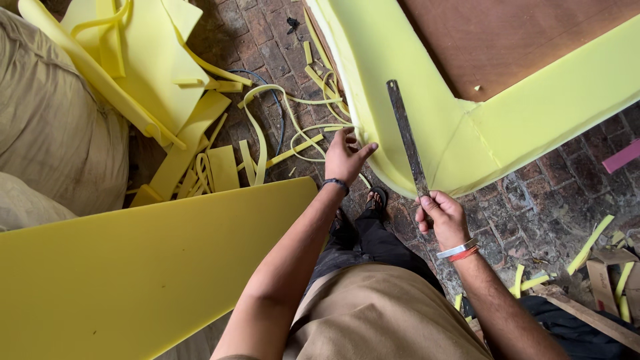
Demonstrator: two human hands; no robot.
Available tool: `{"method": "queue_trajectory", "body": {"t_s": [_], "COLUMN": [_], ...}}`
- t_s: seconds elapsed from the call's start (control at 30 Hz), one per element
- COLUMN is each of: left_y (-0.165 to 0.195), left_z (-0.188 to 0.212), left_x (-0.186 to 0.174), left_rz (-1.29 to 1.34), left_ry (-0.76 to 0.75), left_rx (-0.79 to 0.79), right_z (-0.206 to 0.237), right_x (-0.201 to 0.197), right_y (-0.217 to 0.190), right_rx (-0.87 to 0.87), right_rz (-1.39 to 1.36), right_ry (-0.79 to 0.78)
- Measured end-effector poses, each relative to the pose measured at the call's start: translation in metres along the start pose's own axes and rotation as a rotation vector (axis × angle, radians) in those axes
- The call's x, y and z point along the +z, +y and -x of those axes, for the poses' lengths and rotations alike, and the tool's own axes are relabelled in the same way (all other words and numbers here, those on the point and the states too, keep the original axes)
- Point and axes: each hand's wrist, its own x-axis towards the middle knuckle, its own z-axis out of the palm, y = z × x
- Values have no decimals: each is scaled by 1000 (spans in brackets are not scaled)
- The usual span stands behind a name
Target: The person cuts a yellow foam sheet with a hand saw along a marked line on a plywood panel, lifts the cut piece away, and sets it aside. They then apply hot glue with a glue gun along the foam edge and press the foam pieces together, smoothing the joint by hand.
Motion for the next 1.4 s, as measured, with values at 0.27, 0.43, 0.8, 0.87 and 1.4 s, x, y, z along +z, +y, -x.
{"method": "queue_trajectory", "body": {"t_s": [0.27, 0.43, 0.8, 0.87, 1.4], "left_y": [-10, -36, 0, 7, 0], "left_z": [-32, -38, -62, -64, -228], "left_x": [14, -7, 3, 3, -119], "left_rz": [-24, 210, -86, -16, 565], "left_ry": [103, 108, -2, 21, 80], "left_rx": [-64, -194, -278, -239, -299], "right_z": [-9, -37, -122, -132, -247], "right_x": [-4, -11, -24, -24, 46], "right_y": [-8, -8, -32, -38, -113], "right_rx": [-10, -49, -22, -31, -45], "right_rz": [-82, -150, -212, -214, -149], "right_ry": [10, -6, -75, -98, -11]}}
